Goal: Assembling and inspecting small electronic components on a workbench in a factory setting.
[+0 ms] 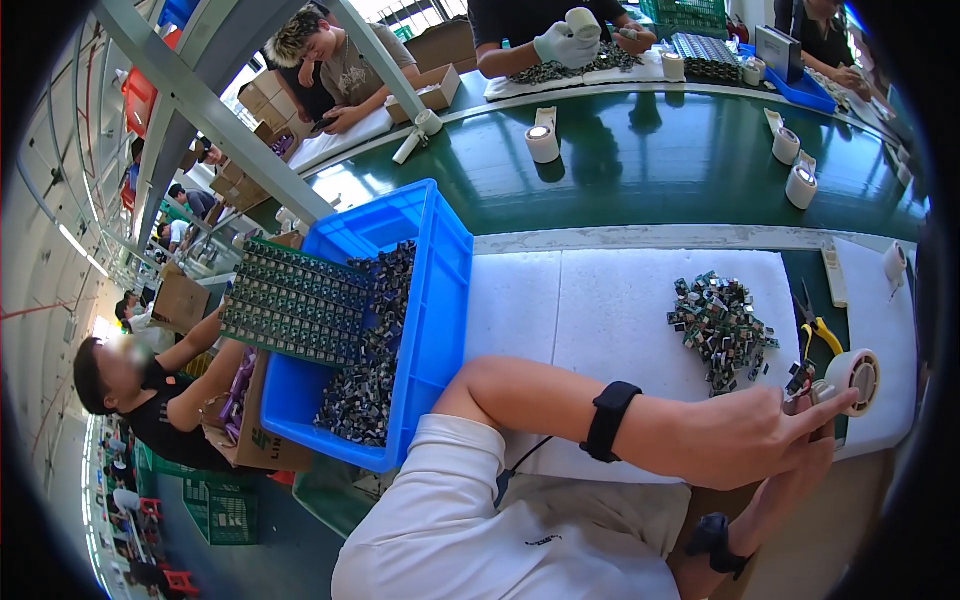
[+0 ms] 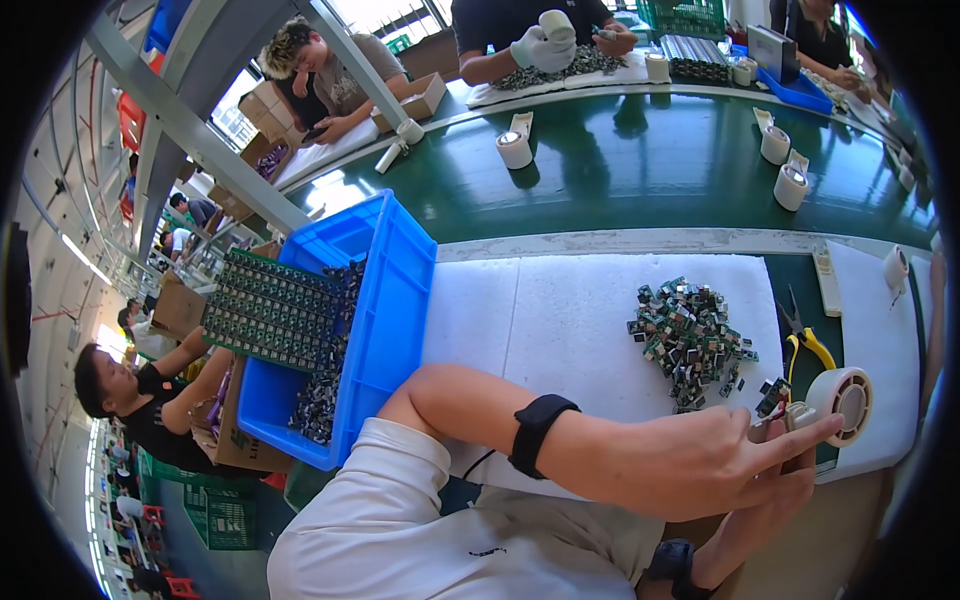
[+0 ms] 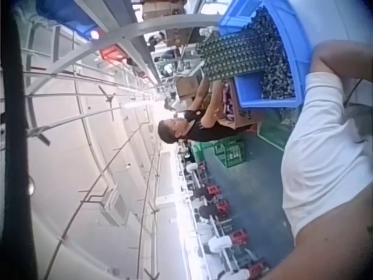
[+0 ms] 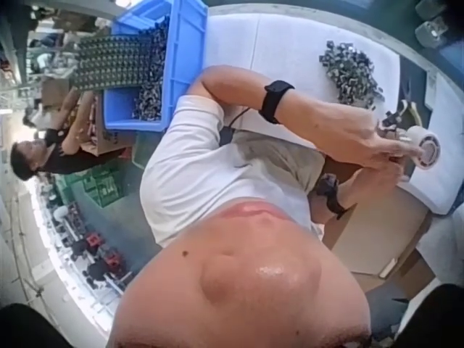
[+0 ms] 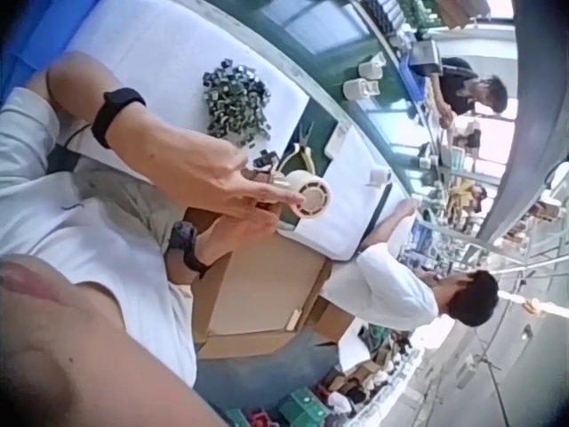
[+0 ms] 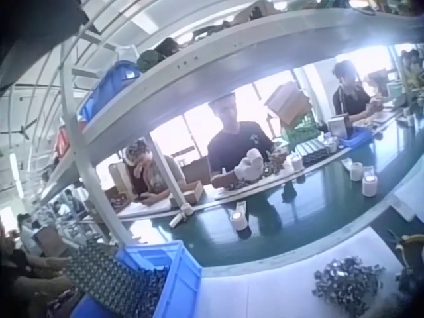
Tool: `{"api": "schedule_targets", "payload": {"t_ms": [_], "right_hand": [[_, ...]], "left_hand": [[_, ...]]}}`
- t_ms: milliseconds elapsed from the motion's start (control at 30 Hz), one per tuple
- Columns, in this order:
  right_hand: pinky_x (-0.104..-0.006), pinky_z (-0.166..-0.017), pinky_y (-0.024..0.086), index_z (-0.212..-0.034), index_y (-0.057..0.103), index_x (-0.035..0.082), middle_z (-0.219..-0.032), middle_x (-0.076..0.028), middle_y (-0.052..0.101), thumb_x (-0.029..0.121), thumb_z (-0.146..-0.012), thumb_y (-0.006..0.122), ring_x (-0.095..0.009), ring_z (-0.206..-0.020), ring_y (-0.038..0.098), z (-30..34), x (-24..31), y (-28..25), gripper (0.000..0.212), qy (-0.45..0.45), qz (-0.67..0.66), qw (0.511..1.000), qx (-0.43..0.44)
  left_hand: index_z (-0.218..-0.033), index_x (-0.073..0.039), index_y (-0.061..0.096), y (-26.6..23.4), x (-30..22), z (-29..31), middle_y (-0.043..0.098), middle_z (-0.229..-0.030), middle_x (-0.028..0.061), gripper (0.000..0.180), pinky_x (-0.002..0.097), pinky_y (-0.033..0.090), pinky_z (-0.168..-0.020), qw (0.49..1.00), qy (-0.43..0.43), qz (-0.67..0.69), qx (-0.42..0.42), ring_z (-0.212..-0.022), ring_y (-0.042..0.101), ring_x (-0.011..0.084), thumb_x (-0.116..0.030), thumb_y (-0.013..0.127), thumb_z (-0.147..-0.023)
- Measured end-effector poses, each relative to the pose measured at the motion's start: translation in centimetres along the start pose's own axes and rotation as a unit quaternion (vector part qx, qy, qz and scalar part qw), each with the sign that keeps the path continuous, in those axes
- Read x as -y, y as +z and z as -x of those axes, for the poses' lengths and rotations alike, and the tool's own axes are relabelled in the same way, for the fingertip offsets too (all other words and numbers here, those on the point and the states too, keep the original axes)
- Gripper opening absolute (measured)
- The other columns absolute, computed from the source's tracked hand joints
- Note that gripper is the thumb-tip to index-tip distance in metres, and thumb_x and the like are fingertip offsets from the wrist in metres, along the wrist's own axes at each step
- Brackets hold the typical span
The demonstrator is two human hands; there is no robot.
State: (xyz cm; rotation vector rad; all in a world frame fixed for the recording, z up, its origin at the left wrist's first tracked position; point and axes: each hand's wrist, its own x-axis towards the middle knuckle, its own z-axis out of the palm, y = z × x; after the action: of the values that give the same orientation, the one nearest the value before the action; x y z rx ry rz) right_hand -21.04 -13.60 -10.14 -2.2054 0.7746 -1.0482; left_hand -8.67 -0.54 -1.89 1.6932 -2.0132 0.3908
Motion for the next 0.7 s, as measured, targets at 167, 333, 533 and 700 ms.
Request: {"api": "schedule_targets", "payload": {"t_ms": [167, 333, 533, 700], "right_hand": [[-0.0420, -0.086, 0.052, -0.130, 0.061, 0.005, -0.124, -0.017, 0.060, 0.026, -0.098, 0.059, -0.030, -0.111, 0.062, -0.2, 0.1, 0.1, 0.039, -0.048, 0.115, 0.992, -0.016], [-0.0426, -0.087, 0.051, -0.129, 0.063, 0.006, -0.124, -0.017, 0.060, 0.027, -0.099, 0.059, -0.030, -0.111, 0.062, -0.1, -0.1, 0.8, 0.037, -0.073, 0.146, 0.985, -0.054], [-0.0419, -0.087, 0.051, -0.128, 0.063, 0.006, -0.124, -0.017, 0.061, 0.027, -0.099, 0.059, -0.030, -0.112, 0.062, -0.3, -0.1, 0.8, 0.037, -0.038, -0.005, 0.999, -0.032], [-0.0412, -0.087, 0.051, -0.128, 0.064, 0.006, -0.124, -0.017, 0.062, 0.027, -0.099, 0.059, -0.030, -0.113, 0.062, -1.2, 0.1, 1.1, 0.036, -0.009, -0.129, 0.991, -0.018]], "left_hand": [[-0.132, -0.002, 0.051, -0.5, -1.4, -0.1, 0.041, -0.146, 0.0296, 0.045, 0.0300, 0.043, -0.050, 0.980, -0.011, -0.199, -0.021, -0.057, 0.054, 0.0173, -0.013, 0.053, -0.089], [-0.133, -0.002, 0.051, -0.8, -1.0, -0.6, 0.038, -0.149, 0.0273, 0.046, 0.0294, 0.043, -0.050, 0.987, -0.015, -0.160, -0.020, -0.056, 0.053, 0.0183, -0.012, 0.054, -0.089], [-0.134, -0.002, 0.050, -2.2, 0.9, -0.8, 0.032, -0.153, 0.0251, 0.048, 0.0291, 0.044, -0.051, 0.991, 0.020, 0.130, 0.019, -0.053, 0.050, 0.0188, -0.010, 0.056, -0.087], [-0.134, -0.003, 0.051, -0.8, 0.8, -0.6, 0.030, -0.154, 0.0249, 0.048, 0.0281, 0.045, -0.052, 1.000, 0.001, -0.017, -0.023, -0.054, 0.048, 0.0178, -0.011, 0.057, -0.087]]}}
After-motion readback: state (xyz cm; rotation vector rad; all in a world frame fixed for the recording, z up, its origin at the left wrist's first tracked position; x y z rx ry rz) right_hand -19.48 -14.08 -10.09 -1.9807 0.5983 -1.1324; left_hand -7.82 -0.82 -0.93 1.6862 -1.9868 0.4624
